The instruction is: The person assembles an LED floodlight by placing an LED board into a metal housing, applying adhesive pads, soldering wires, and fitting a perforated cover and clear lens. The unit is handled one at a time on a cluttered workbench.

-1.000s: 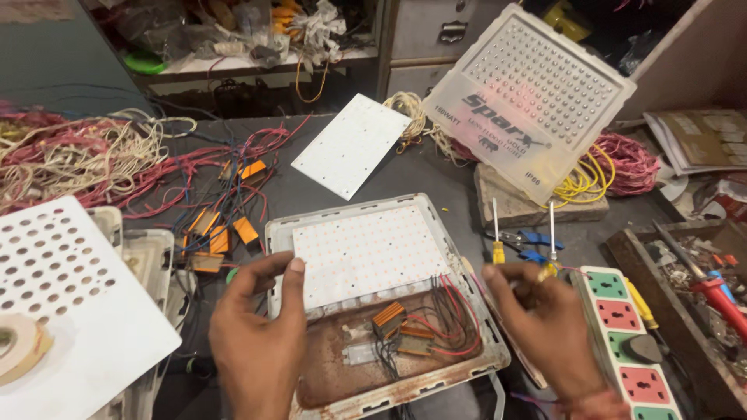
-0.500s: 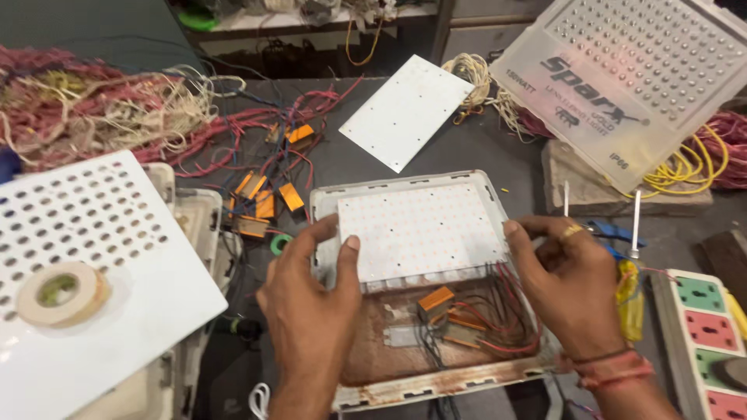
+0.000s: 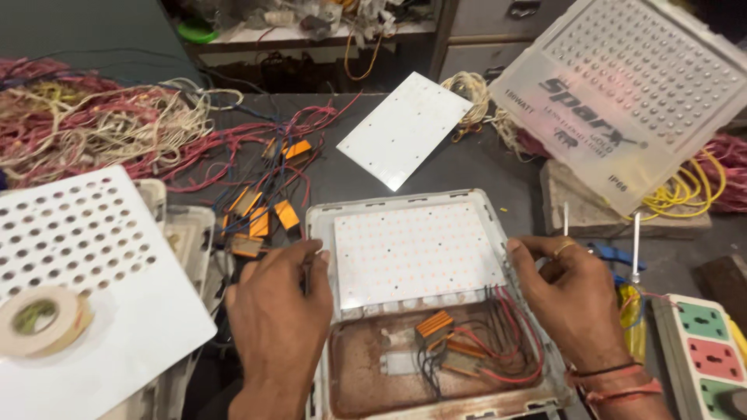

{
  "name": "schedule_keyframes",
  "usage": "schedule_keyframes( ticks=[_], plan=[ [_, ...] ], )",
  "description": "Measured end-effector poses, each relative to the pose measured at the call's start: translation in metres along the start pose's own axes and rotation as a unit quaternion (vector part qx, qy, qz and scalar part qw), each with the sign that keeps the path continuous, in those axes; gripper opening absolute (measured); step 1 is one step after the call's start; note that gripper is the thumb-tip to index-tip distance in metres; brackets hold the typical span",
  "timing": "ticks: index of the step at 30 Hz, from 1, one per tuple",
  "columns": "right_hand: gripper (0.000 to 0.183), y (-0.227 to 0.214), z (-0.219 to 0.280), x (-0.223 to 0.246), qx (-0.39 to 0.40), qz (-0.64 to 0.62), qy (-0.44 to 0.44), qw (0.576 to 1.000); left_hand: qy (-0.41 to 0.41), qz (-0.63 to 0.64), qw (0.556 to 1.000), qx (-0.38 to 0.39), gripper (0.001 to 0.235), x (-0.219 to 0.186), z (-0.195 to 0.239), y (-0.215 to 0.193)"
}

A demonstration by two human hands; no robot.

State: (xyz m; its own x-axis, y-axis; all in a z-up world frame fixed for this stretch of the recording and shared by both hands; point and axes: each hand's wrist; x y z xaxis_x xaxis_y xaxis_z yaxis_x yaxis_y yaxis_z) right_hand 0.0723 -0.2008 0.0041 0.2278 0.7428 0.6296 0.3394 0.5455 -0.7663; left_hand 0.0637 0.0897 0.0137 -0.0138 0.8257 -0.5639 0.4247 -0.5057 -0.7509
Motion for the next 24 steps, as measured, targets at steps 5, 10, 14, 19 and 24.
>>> schedule_keyframes(
  ticks=[5,10,14,19,24],
  plan=[
    [0.032,0.003,-0.004,-0.001,0.012,0.011,0.003,1.000,-0.030,-0.013,0.999,0.033,0.022,-0.002,-0.003,0.005],
    [0.034,0.006,-0.005,-0.002,0.033,0.037,0.021,0.999,-0.029,-0.046,0.997,0.059,0.027,-0.005,-0.002,0.011],
    [0.034,0.010,-0.005,-0.004,0.033,0.019,-0.015,0.999,-0.059,-0.061,0.993,0.082,0.027,-0.003,-0.002,0.014],
    [0.031,0.005,-0.006,-0.008,0.011,0.032,-0.043,0.999,-0.088,-0.087,0.986,0.110,0.029,0.004,-0.003,0.021],
    [0.031,-0.001,-0.003,0.007,0.042,0.049,0.031,0.997,-0.094,-0.121,0.980,0.125,0.033,0.019,-0.004,0.030]
  ],
)
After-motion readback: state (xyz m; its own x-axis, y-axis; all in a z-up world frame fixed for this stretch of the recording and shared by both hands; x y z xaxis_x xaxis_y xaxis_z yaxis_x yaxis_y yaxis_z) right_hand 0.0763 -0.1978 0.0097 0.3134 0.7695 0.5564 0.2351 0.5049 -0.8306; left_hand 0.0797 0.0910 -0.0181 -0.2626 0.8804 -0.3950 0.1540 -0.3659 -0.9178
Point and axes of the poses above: each hand's wrist, its own z-axis away from the middle knuckle, its own y-axis out of the palm, x = y × z, and after that the axes turned 5 degrees about z, right-handed
